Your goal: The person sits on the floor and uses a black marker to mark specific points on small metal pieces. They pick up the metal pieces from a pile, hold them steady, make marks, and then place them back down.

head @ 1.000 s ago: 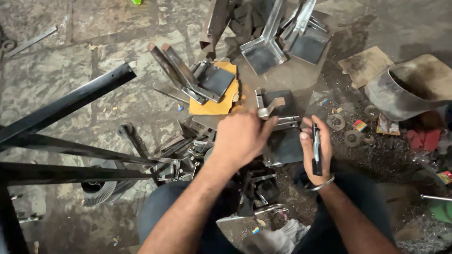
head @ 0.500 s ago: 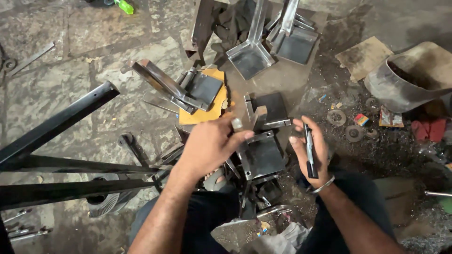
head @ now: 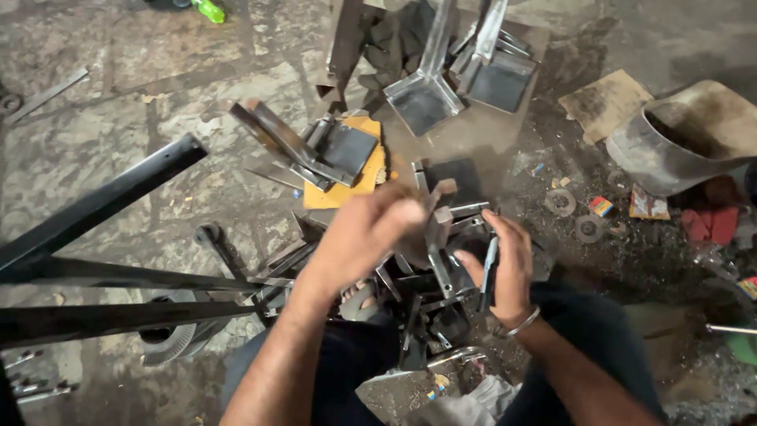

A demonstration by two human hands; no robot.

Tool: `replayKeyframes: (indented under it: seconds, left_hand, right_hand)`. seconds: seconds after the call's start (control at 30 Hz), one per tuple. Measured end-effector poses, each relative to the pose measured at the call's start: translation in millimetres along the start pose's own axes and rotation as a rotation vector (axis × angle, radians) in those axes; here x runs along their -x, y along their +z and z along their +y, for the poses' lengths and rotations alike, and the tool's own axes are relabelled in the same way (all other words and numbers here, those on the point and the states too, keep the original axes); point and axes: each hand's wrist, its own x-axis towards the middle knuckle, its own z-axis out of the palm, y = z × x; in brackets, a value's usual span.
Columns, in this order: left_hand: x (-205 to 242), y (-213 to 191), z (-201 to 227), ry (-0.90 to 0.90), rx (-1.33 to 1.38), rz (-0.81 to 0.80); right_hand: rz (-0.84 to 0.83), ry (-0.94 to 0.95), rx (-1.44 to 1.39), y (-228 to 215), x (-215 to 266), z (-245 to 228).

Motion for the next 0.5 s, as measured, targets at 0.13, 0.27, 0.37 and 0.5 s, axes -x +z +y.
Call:
replayKeyframes:
  seconds: [0.13, 0.27, 0.37, 0.5]
  left_hand:
    - [-12.6, -1.6, 14.1, 0.065, 0.231, 0.161]
    - [-33.5, 29.0, 11.9, 0.195, 0.334, -0.023]
    - [-51.8, 42.0, 0.7, 0.19, 0.433, -0.083]
    - [-60.2, 33.8, -1.0, 0.038, 0.255, -0.145]
  right_hand:
    - [0.023, -0.022, -0.038, 2.2, 0.4, 0.1]
    - [0.037, -0.05, -0.08, 2.7, -2.4, -6.0]
    - [0.056, -0.062, -0.1, 4.1, -1.7, -7.3]
    - [0.062, -0.047, -0.077, 5.2, 3.8, -2.2]
